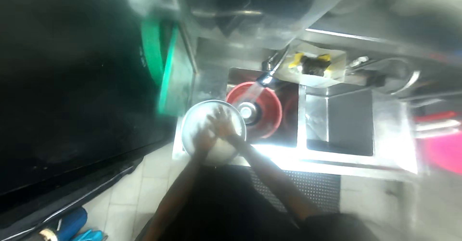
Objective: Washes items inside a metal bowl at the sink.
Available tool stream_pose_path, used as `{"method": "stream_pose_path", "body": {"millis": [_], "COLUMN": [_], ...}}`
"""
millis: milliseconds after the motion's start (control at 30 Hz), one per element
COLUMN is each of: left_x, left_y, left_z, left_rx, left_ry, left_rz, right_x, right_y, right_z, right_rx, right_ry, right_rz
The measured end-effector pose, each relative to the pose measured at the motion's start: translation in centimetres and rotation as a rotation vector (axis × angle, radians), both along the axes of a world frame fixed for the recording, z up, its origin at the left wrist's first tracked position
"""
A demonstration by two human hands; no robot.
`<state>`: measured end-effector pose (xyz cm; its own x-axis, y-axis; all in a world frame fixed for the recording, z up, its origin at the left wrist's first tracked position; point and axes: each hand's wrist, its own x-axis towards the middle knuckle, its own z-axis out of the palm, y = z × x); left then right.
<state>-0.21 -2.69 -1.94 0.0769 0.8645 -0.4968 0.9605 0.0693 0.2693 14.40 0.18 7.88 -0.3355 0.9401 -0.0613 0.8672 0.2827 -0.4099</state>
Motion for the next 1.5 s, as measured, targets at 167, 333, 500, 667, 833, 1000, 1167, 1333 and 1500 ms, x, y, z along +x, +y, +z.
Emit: {"method": "stream_pose_path", "body": {"millis": [167,333,500,667,833,1000,1167,1333,1500], "left_x": [0.1,2.1,3.8,4.8,5.0,1.6,-4.6,-8.9,-10.1], "left_y": [0.3,1.6,3.2,5.3,6.2,4.9,0.8,-1.3,-1.0], "left_z": [1.2,1.9,1.6,4.0,6.1,6.4,4.4,1.1,-1.4], "left_rx": [0.213,0.316,0.380,-0.071,-0.192,0.134,0.498,0.363,0.258], "left_ry": [0.016,0.003,-0.284,-0.817,-0.951,-0.581,-0.208,-0.298,-0.436], "left_rz": [-0.061,-0.152,-0.258,0.084,0.162,0.020,0.245,0.537,0.560], "right_x": [1.7,3.2,6.2,11.9,15.7,17.6,17.8,20.4,18.9], "right_y": [0.6,0.2,0.7,-1.2,3.8,7.5,8.0,6.0,3.8], "right_z": [-2.5,12.9,-0.5,-4.1,-0.1,4.3,4.2,0.6,-1.3], "right_rx": [-0.145,-0.558,-0.565,-0.664,-0.292,-0.275,-0.142,-0.030,0.356], "right_ry": [0.171,0.402,0.479,0.923,1.541,1.583,1.213,0.900,0.274], "right_rz": [-0.183,-0.542,-0.381,-0.607,-0.970,-0.979,-0.821,-0.883,-0.940]}}
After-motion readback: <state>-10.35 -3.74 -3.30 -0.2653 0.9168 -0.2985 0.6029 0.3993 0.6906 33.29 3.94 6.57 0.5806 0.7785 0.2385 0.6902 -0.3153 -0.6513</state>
